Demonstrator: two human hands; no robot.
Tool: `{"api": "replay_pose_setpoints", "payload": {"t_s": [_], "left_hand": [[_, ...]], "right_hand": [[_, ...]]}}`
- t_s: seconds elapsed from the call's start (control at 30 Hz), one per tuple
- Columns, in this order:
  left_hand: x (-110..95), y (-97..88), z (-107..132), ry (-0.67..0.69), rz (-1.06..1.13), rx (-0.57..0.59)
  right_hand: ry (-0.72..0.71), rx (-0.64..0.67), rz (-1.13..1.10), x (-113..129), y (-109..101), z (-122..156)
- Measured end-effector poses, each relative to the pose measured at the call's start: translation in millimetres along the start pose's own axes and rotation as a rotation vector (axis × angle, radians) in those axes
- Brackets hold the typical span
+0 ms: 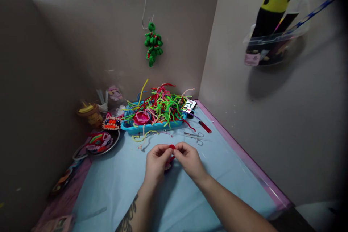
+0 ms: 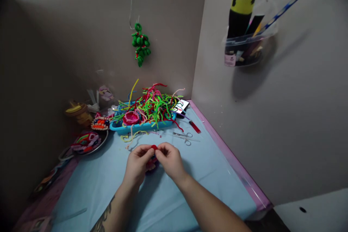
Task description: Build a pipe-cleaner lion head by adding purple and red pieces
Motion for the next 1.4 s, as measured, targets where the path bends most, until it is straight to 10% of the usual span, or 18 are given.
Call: {"api": "replay_pose_setpoints", "payload": {"t_s": [0.43,1.4], "left_hand": [[-37,-3.7,7,0.304,-0.455,0.138],[4,4.0,0,0.015,0.171,0.036]], "right_hand": [[0.015,0.167,0.071,5,2,0],[0.092,0.064,-0.208,-16,4,-4]]}}
Point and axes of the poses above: each hand's wrist, its own z-axis away from the middle knuckle, its own y-axis out of the palm, x = y × z, the point moved 6 cm from there along -z, towards the middle knuckle, and after that the axes turned 1 degree about -z, right-handed, at the moved point
